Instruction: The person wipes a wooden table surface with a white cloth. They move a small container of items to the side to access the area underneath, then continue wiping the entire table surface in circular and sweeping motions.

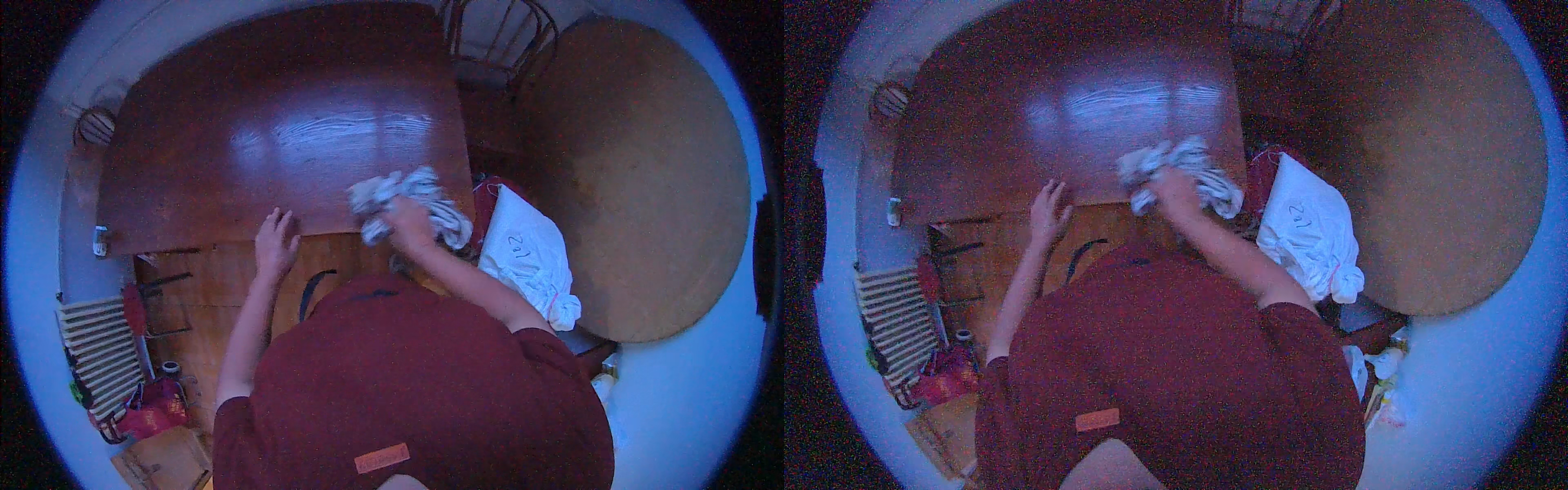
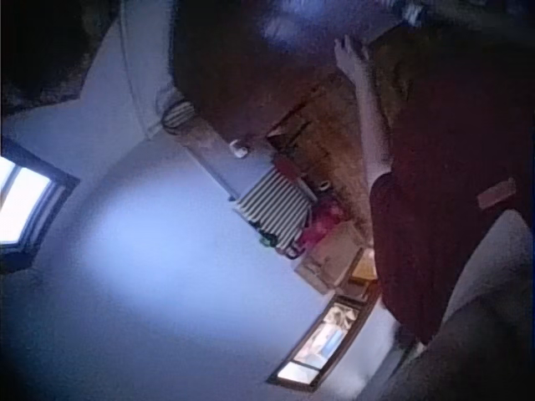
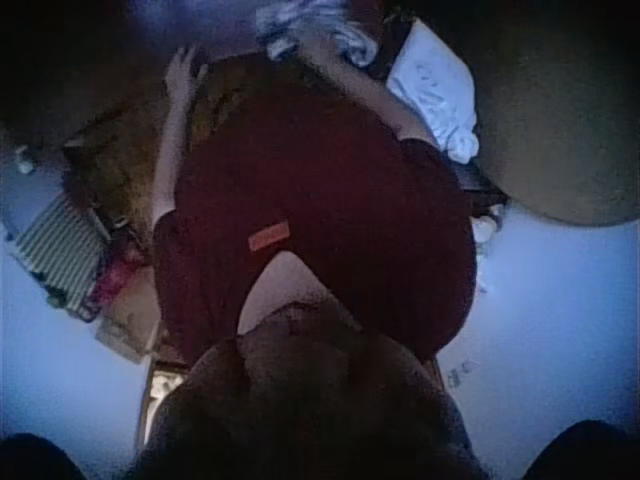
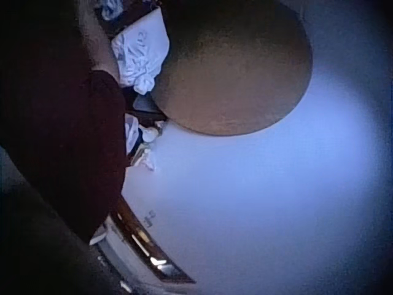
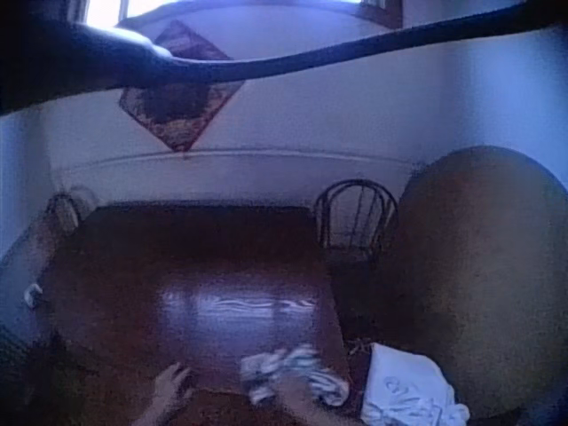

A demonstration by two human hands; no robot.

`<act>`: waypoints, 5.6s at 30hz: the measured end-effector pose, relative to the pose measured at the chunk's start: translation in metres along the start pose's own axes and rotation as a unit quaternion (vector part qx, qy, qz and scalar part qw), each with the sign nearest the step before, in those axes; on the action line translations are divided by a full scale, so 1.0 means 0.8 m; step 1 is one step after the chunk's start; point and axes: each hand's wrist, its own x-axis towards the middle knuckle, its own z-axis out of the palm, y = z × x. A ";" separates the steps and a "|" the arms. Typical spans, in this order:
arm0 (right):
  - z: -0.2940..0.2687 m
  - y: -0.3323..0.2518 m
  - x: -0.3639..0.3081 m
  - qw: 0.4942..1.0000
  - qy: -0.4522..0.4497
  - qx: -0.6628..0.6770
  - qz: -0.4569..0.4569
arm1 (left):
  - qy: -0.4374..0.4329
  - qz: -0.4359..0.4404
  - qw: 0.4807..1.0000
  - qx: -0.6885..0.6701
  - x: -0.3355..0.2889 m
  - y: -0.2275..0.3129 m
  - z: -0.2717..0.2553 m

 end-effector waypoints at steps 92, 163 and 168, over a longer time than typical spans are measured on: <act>-0.069 -0.030 0.085 0.881 -0.134 0.444 0.095 | -0.097 0.062 0.993 -0.007 0.074 0.173 0.000; -0.030 0.122 -0.050 0.979 0.044 -0.183 0.079 | 0.143 -0.047 0.988 0.030 0.007 -0.056 -0.048; -0.028 0.111 -0.038 0.979 0.022 -0.180 0.093 | 0.120 0.073 0.983 -0.122 0.071 0.032 0.037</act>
